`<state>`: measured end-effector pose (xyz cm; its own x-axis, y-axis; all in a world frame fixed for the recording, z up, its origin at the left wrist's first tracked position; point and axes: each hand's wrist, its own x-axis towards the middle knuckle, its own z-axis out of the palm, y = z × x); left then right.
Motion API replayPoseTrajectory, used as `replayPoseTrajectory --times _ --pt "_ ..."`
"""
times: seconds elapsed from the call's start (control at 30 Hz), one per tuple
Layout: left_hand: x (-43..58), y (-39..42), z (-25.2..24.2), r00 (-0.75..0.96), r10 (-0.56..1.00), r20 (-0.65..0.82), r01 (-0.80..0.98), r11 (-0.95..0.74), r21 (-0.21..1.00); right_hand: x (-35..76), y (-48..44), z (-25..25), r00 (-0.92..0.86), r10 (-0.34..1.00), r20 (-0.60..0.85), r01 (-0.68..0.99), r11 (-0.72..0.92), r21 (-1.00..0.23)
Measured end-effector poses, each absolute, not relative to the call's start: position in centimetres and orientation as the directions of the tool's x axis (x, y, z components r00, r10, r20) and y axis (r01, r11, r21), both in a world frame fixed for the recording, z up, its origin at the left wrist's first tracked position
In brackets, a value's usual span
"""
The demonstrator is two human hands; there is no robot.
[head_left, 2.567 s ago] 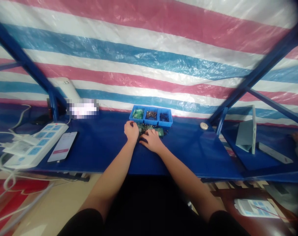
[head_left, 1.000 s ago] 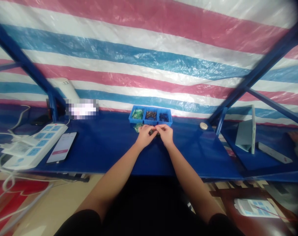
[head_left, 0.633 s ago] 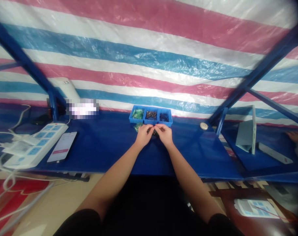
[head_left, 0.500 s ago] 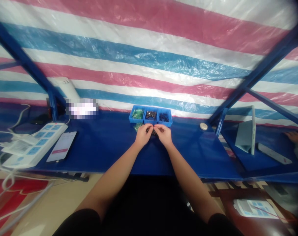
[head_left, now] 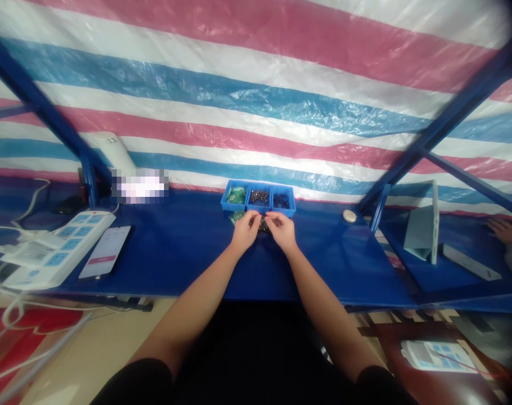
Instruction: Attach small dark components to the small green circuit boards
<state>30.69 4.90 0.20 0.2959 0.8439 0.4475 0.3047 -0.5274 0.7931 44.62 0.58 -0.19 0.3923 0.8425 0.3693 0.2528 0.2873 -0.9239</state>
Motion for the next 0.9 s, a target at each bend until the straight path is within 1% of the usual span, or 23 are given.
replayPoseTrajectory --times 0.17,0.3,0.57,0.9 --pt "30.76 4.98 0.03 0.293 0.848 0.442 0.266 -0.516 0.814 44.6 0.54 -0.14 0.398 0.84 0.369 0.272 0.276 -0.922" --pt "30.79 5.07 -0.21 0.29 0.842 0.455 0.226 -0.522 0.822 44.55 0.51 -0.03 0.402 0.831 0.385 0.265 0.297 -0.917" --pt "30.69 4.99 -0.05 0.305 0.84 0.448 0.233 -0.523 0.82 44.41 0.52 -0.04 0.392 0.833 0.391 0.274 0.3 -0.914" --pt "30.79 5.19 -0.54 0.301 0.861 0.41 0.202 -0.478 0.855 44.29 0.29 0.28 0.393 0.826 0.403 0.321 0.288 -0.902"
